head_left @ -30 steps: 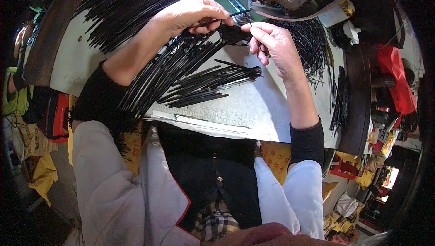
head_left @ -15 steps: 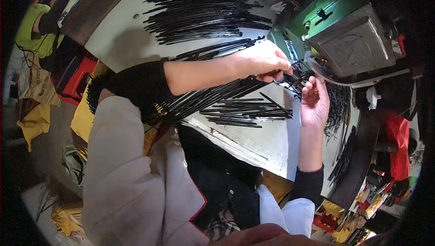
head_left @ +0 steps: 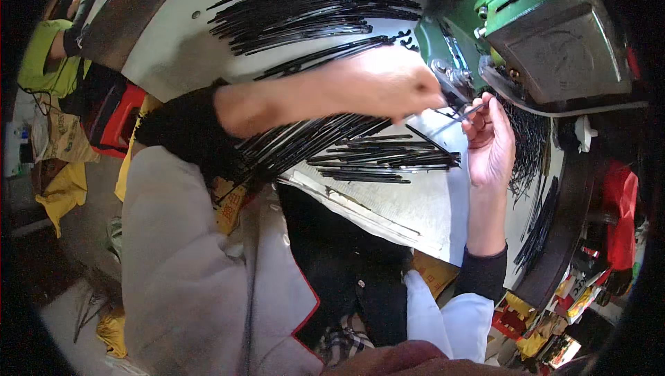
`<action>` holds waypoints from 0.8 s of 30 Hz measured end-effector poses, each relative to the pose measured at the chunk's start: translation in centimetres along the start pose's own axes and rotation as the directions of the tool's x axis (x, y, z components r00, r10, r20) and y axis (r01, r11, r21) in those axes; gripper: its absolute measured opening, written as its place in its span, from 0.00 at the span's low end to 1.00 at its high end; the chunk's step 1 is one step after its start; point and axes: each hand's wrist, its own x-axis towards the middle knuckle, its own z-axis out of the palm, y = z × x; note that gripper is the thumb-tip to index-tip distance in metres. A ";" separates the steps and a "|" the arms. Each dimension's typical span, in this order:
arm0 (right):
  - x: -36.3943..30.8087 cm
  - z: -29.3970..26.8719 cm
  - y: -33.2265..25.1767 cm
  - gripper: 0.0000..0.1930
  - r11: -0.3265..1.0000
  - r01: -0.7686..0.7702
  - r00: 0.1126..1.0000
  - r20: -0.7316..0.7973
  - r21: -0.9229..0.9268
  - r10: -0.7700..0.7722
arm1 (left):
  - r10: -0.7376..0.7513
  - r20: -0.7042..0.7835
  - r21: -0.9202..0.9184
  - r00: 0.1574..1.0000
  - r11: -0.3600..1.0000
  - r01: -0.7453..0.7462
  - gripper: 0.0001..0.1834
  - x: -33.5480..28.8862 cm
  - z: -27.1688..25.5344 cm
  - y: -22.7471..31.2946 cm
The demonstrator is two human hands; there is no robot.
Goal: The recorder is using a manual press at a workstation to assemble or trim black plastic components, likely umbrella stays.
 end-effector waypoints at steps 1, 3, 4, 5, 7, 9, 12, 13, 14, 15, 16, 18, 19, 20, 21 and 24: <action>0.1 -0.3 -0.1 0.09 1.000 0.003 1.000 -0.021 0.005 -0.003 | 0.186 -0.204 0.273 0.961 0.954 -0.127 0.13 -0.3 -0.8 -0.7; 0.2 0.2 -0.2 0.09 1.000 0.009 0.999 0.048 -0.025 -0.008 | 0.484 -0.368 0.598 0.794 0.777 -0.196 0.09 -0.7 -3.1 -4.9; 0.1 0.3 -0.4 0.10 0.998 0.019 1.000 0.017 -0.052 -0.019 | 0.268 -0.355 0.619 0.896 0.785 0.011 0.09 -1.1 -4.2 -5.4; 0.0 0.2 -0.4 0.10 0.998 0.021 1.000 0.011 -0.051 -0.021 | 0.164 -0.346 0.689 0.924 0.712 0.132 0.09 -1.6 -4.8 -5.5; 0.0 -0.1 -0.3 0.10 0.999 0.016 1.000 0.027 -0.038 -0.015 | 0.106 -0.348 0.686 0.931 0.706 0.176 0.09 -1.7 -4.8 -6.1; -0.2 0.2 -0.5 0.10 0.999 0.014 1.000 0.015 -0.046 -0.013 | 0.047 -0.327 0.687 0.944 0.698 0.204 0.09 -1.5 -4.8 -5.4; -0.3 0.6 -0.8 0.10 0.993 -0.052 0.998 -0.048 -0.103 0.047 | 0.003 -0.316 0.668 0.949 0.711 0.220 0.09 -1.4 -4.5 -5.6; -0.3 0.5 -0.8 0.10 0.993 -0.051 0.998 -0.051 -0.104 0.046 | 0.019 -0.327 0.650 0.945 0.730 0.210 0.09 -1.5 -4.5 -5.8; -0.3 0.4 -0.9 0.10 0.986 -0.046 0.998 0.028 -0.158 0.051 | 0.021 -0.325 0.649 0.945 0.732 0.207 0.09 -1.7 -4.6 -5.8; -0.4 0.2 -1.0 0.10 0.977 -0.034 0.994 0.099 -0.209 0.056 | 0.082 -0.342 0.647 0.936 0.743 0.172 0.09 -1.8 -4.6 -5.7; -0.7 0.5 -1.2 0.11 0.952 -0.037 0.991 0.114 -0.304 0.075 | 0.143 -0.358 0.646 0.923 0.752 0.135 0.09 -1.7 -4.6 -5.4; -1.0 1.2 -1.5 0.13 0.918 -0.107 0.966 0.177 -0.383 0.186 | 0.134 -0.349 0.525 0.927 0.848 0.075 0.09 -1.2 -4.3 -5.1; -1.2 1.7 -1.5 0.13 0.901 -0.125 0.951 0.209 -0.416 0.228 | 0.116 -0.346 0.389 0.931 0.921 0.030 0.10 -0.9 -4.1 -4.8; -1.2 2.2 -1.5 0.14 0.878 -0.142 0.931 0.239 -0.457 0.275 | 0.121 -0.305 0.271 0.945 0.962 -0.036 0.11 -0.8 -4.1 -4.3; -1.4 2.5 -1.2 0.15 0.860 -0.109 0.932 0.249 -0.499 0.263 | 0.141 -0.285 0.267 0.948 0.962 -0.063 0.11 -0.3 -3.8 -3.6; -1.8 3.2 -1.1 0.17 0.826 -0.121 0.912 0.267 -0.551 0.312 | 0.094 -0.236 0.143 0.967 0.988 -0.061 0.11 0.5 -2.7 -2.1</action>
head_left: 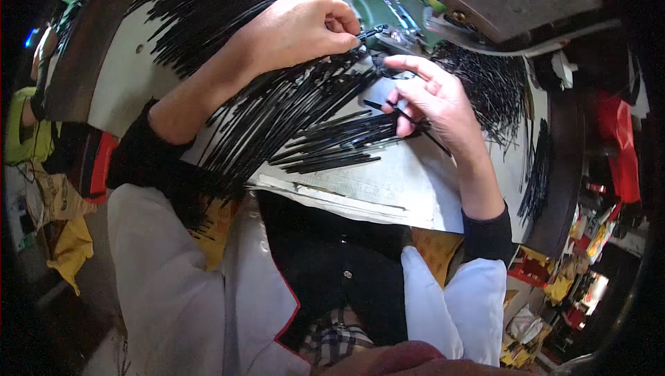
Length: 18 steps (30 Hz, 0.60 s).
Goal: The recorder is using a manual press at a workstation to assemble or trim black plastic components, likely umbrella stays.
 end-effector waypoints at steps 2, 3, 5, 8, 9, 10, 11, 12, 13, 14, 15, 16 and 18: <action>0.2 -0.2 0.5 0.18 1.000 0.017 0.999 0.036 -0.010 -0.017 | -0.002 0.014 -0.023 1.000 1.000 0.002 0.11 0.4 0.6 0.6; 0.2 -0.1 0.5 0.18 1.000 0.020 0.999 0.039 -0.023 -0.019 | -0.017 0.017 -0.043 1.000 0.999 0.017 0.12 0.6 0.8 0.7; 0.1 -0.3 0.4 0.19 0.999 0.010 1.000 0.026 -0.034 -0.009 | -0.009 0.022 -0.063 1.000 0.998 0.010 0.12 0.8 1.1 0.9; 0.1 -0.6 0.4 0.19 0.998 0.029 1.000 0.009 -0.049 -0.029 | -0.017 0.023 -0.091 1.000 0.996 0.019 0.13 1.2 1.4 1.2; 0.1 -0.6 0.5 0.19 0.998 0.044 0.999 0.004 -0.038 -0.044 | -0.034 0.032 -0.099 0.999 0.994 0.037 0.13 1.2 1.4 1.5; 0.1 -0.6 0.6 0.19 0.998 0.058 0.998 -0.001 -0.028 -0.058 | -0.051 0.042 -0.107 0.998 0.993 0.055 0.13 1.2 1.4 1.7; 0.1 -0.6 0.6 0.19 0.998 0.060 0.998 -0.003 -0.027 -0.060 | -0.049 0.043 -0.106 0.998 0.993 0.053 0.13 1.3 1.5 1.7; 0.1 -0.6 0.5 0.19 0.997 0.068 0.998 -0.012 -0.024 -0.069 | -0.051 0.046 -0.127 0.998 0.990 0.057 0.13 1.4 1.5 1.7; 0.1 -0.6 0.5 0.19 0.997 0.077 0.997 -0.021 -0.020 -0.077 | -0.054 0.050 -0.149 0.997 0.987 0.061 0.13 1.5 1.5 1.6; 0.1 -0.6 0.4 0.19 0.997 0.078 0.997 -0.023 -0.021 -0.078 | -0.052 0.049 -0.149 0.997 0.987 0.059 0.13 1.6 1.6 1.7; 0.1 -0.6 0.4 0.18 0.996 0.089 0.996 -0.027 -0.024 -0.089 | -0.043 0.044 -0.158 0.998 0.986 0.049 0.13 1.6 1.6 1.7; 0.1 -0.6 0.4 0.18 0.995 0.099 0.995 -0.031 -0.026 -0.100 | -0.033 0.038 -0.167 0.999 0.985 0.039 0.13 1.7 1.7 1.8; 0.1 -0.7 0.4 0.18 0.994 0.102 0.994 -0.039 -0.032 -0.103 | -0.015 0.022 -0.171 1.000 0.985 0.019 0.13 1.8 1.9 1.5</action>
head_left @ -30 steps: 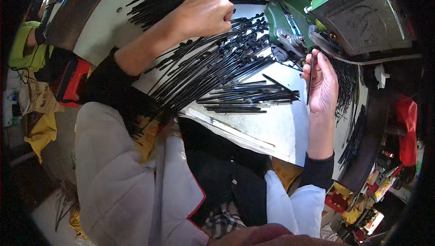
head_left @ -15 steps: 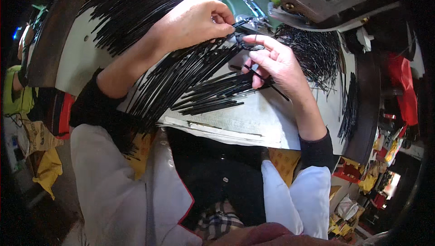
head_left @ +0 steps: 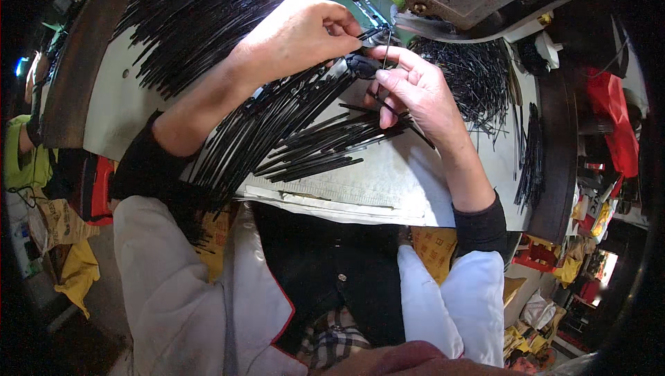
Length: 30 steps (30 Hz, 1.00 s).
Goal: The recorder is using a manual press at a workstation to assemble or trim black plastic components, likely umbrella stays.
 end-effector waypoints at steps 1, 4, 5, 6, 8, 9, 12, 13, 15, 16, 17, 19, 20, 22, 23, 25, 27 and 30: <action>0.0 0.0 0.0 0.18 1.000 0.002 1.000 -0.007 -0.005 -0.002 | 0.019 -0.012 -0.003 1.000 1.000 -0.019 0.13 0.0 0.1 -0.1; 0.0 0.1 0.2 0.18 1.000 0.003 1.000 -0.031 0.001 -0.003 | 0.017 -0.025 0.012 1.000 1.000 -0.017 0.12 -0.1 0.2 0.1; 0.0 0.1 0.3 0.18 1.000 0.001 0.999 -0.033 0.000 -0.001 | 0.017 -0.023 0.009 1.000 1.000 -0.017 0.12 -0.1 0.3 0.1; 0.0 0.1 0.4 0.18 1.000 0.009 0.999 -0.034 0.004 -0.009 | 0.028 -0.034 0.028 0.999 0.999 -0.027 0.12 -0.1 0.3 0.1; 0.0 0.1 0.4 0.18 1.000 0.016 0.999 -0.036 0.007 -0.016 | 0.038 -0.045 0.045 0.998 0.998 -0.036 0.12 -0.1 0.3 0.2; 0.1 0.2 0.4 0.17 1.000 0.020 0.999 -0.039 0.012 -0.019 | 0.037 -0.045 0.051 0.998 0.998 -0.035 0.12 -0.1 0.3 0.1; 0.1 0.3 0.5 0.17 0.999 0.029 0.999 -0.040 0.019 -0.029 | 0.044 -0.049 0.044 0.998 0.998 -0.042 0.12 0.0 0.3 -0.1; 0.2 0.3 0.6 0.17 0.999 0.036 0.999 -0.040 0.023 -0.035 | 0.052 -0.051 0.031 0.997 0.998 -0.051 0.12 0.0 0.3 -0.2; 0.2 0.2 0.7 0.17 0.999 0.031 0.999 -0.034 0.028 -0.030 | 0.058 -0.030 0.057 0.998 0.997 -0.056 0.12 0.0 0.0 -0.1; 0.2 0.2 0.7 0.17 0.999 0.026 0.999 -0.029 0.033 -0.025 | 0.062 -0.007 0.084 0.998 0.995 -0.061 0.12 0.0 -0.1 -0.1; 0.2 0.1 0.5 0.17 0.999 0.027 0.999 -0.030 0.032 -0.026 | 0.064 -0.008 0.084 0.998 0.994 -0.063 0.12 0.1 -0.3 -0.2; 0.2 -0.1 0.1 0.18 0.987 -0.038 0.999 0.028 0.154 0.034 | -0.182 0.274 -0.414 0.944 0.864 0.287 0.12 0.4 -0.7 -0.4; 0.1 -0.2 0.1 0.18 0.988 -0.035 0.999 0.026 0.152 0.032 | -0.190 0.294 -0.426 0.937 0.851 0.306 0.12 0.6 -0.6 -0.5; -0.1 -0.4 0.0 0.19 0.981 -0.058 0.998 0.047 0.186 0.050 | -0.200 0.284 -0.436 0.938 0.844 0.312 0.12 0.6 -0.4 -0.5; -0.1 -0.5 -0.1 0.19 0.981 -0.053 0.998 0.046 0.185 0.045 | -0.213 0.278 -0.446 0.937 0.835 0.323 0.12 0.6 -0.2 -0.5; -0.2 0.3 0.0 0.17 0.975 -0.112 0.991 0.089 0.191 0.096 | -0.183 0.283 -0.465 0.941 0.832 0.302 0.13 0.1 -0.2 -0.6; -0.7 0.9 -0.7 0.16 0.981 -0.127 0.988 0.107 0.147 0.112 | -0.129 0.239 -0.459 0.962 0.859 0.229 0.14 -0.2 -0.1 0.0; -1.0 1.1 -1.0 0.14 0.989 -0.140 0.939 0.321 0.037 0.121 | -0.143 0.236 -0.340 0.961 0.914 0.220 0.16 -0.5 0.0 1.0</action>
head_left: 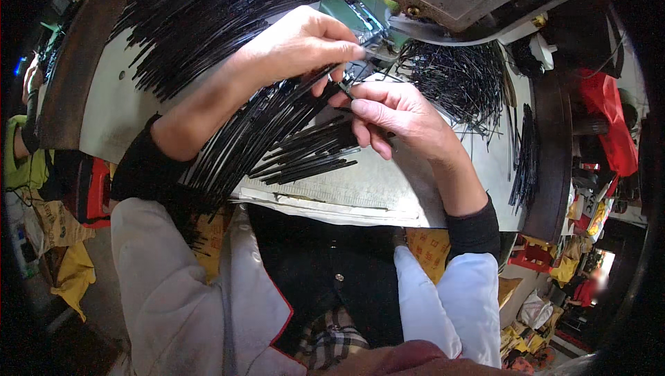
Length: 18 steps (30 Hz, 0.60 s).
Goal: The recorder is using a manual press at a workstation to assemble or trim black plastic components, likely umbrella stays.
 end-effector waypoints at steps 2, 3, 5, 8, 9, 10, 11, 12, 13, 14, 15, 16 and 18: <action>0.0 -0.2 0.1 0.13 1.000 -0.010 0.998 -0.063 0.009 0.011 | -0.023 0.004 0.116 1.000 0.993 0.022 0.16 -0.1 0.3 0.4; 0.0 -0.2 0.2 0.12 1.000 -0.019 0.992 -0.125 0.016 0.021 | -0.023 0.004 0.115 1.000 0.993 0.023 0.16 -0.1 0.3 0.4; 0.2 -1.1 0.6 0.11 0.999 -0.045 0.977 -0.209 -0.024 0.039 | -0.033 0.102 0.290 0.994 0.957 0.002 0.16 -0.2 0.0 0.3; 0.7 -2.4 1.4 0.12 0.998 0.057 0.951 -0.304 0.005 -0.053 | -0.065 0.099 0.212 0.993 0.976 0.043 0.14 -0.1 0.0 -0.3; 0.7 -2.5 1.3 0.12 0.998 0.055 0.952 -0.302 0.004 -0.052 | -0.079 0.095 0.183 0.992 0.981 0.061 0.13 -0.1 -0.2 -0.5; 0.7 -2.5 1.1 0.13 0.993 0.080 0.942 -0.333 0.089 -0.046 | -0.079 0.093 0.182 0.993 0.981 0.061 0.13 0.1 -0.4 -0.7; 0.7 -2.6 1.1 0.13 0.979 0.107 0.931 -0.363 0.173 -0.037 | -0.078 0.140 0.107 0.987 0.992 0.064 0.12 0.3 -0.7 -0.9; 0.6 -3.1 1.1 0.14 0.971 0.117 0.941 -0.337 0.209 -0.041 | -0.075 0.185 0.031 0.980 0.997 0.070 0.11 0.4 -0.9 -1.1; 0.6 -3.4 1.0 0.14 0.971 0.116 0.941 -0.335 0.209 -0.040 | -0.075 0.183 0.030 0.980 0.997 0.071 0.11 0.3 -1.0 -1.0; 0.6 -3.6 1.0 0.14 0.955 0.159 0.951 -0.299 0.250 -0.079 | -0.093 0.213 -0.039 0.973 0.994 0.104 0.11 0.2 -1.1 -0.9; 0.6 -3.7 1.0 0.15 0.935 0.198 0.956 -0.267 0.292 -0.119 | -0.108 0.247 -0.108 0.963 0.985 0.138 0.11 0.2 -1.1 -0.9; 0.6 -3.8 1.3 0.15 0.930 0.215 0.956 -0.258 0.298 -0.138 | -0.097 0.256 -0.137 0.962 0.981 0.136 0.10 0.2 -1.0 -1.1; 0.7 -3.5 1.6 0.14 0.917 0.242 0.940 -0.311 0.317 -0.141 | -0.091 0.224 -0.111 0.970 0.987 0.118 0.11 0.3 -1.0 -1.1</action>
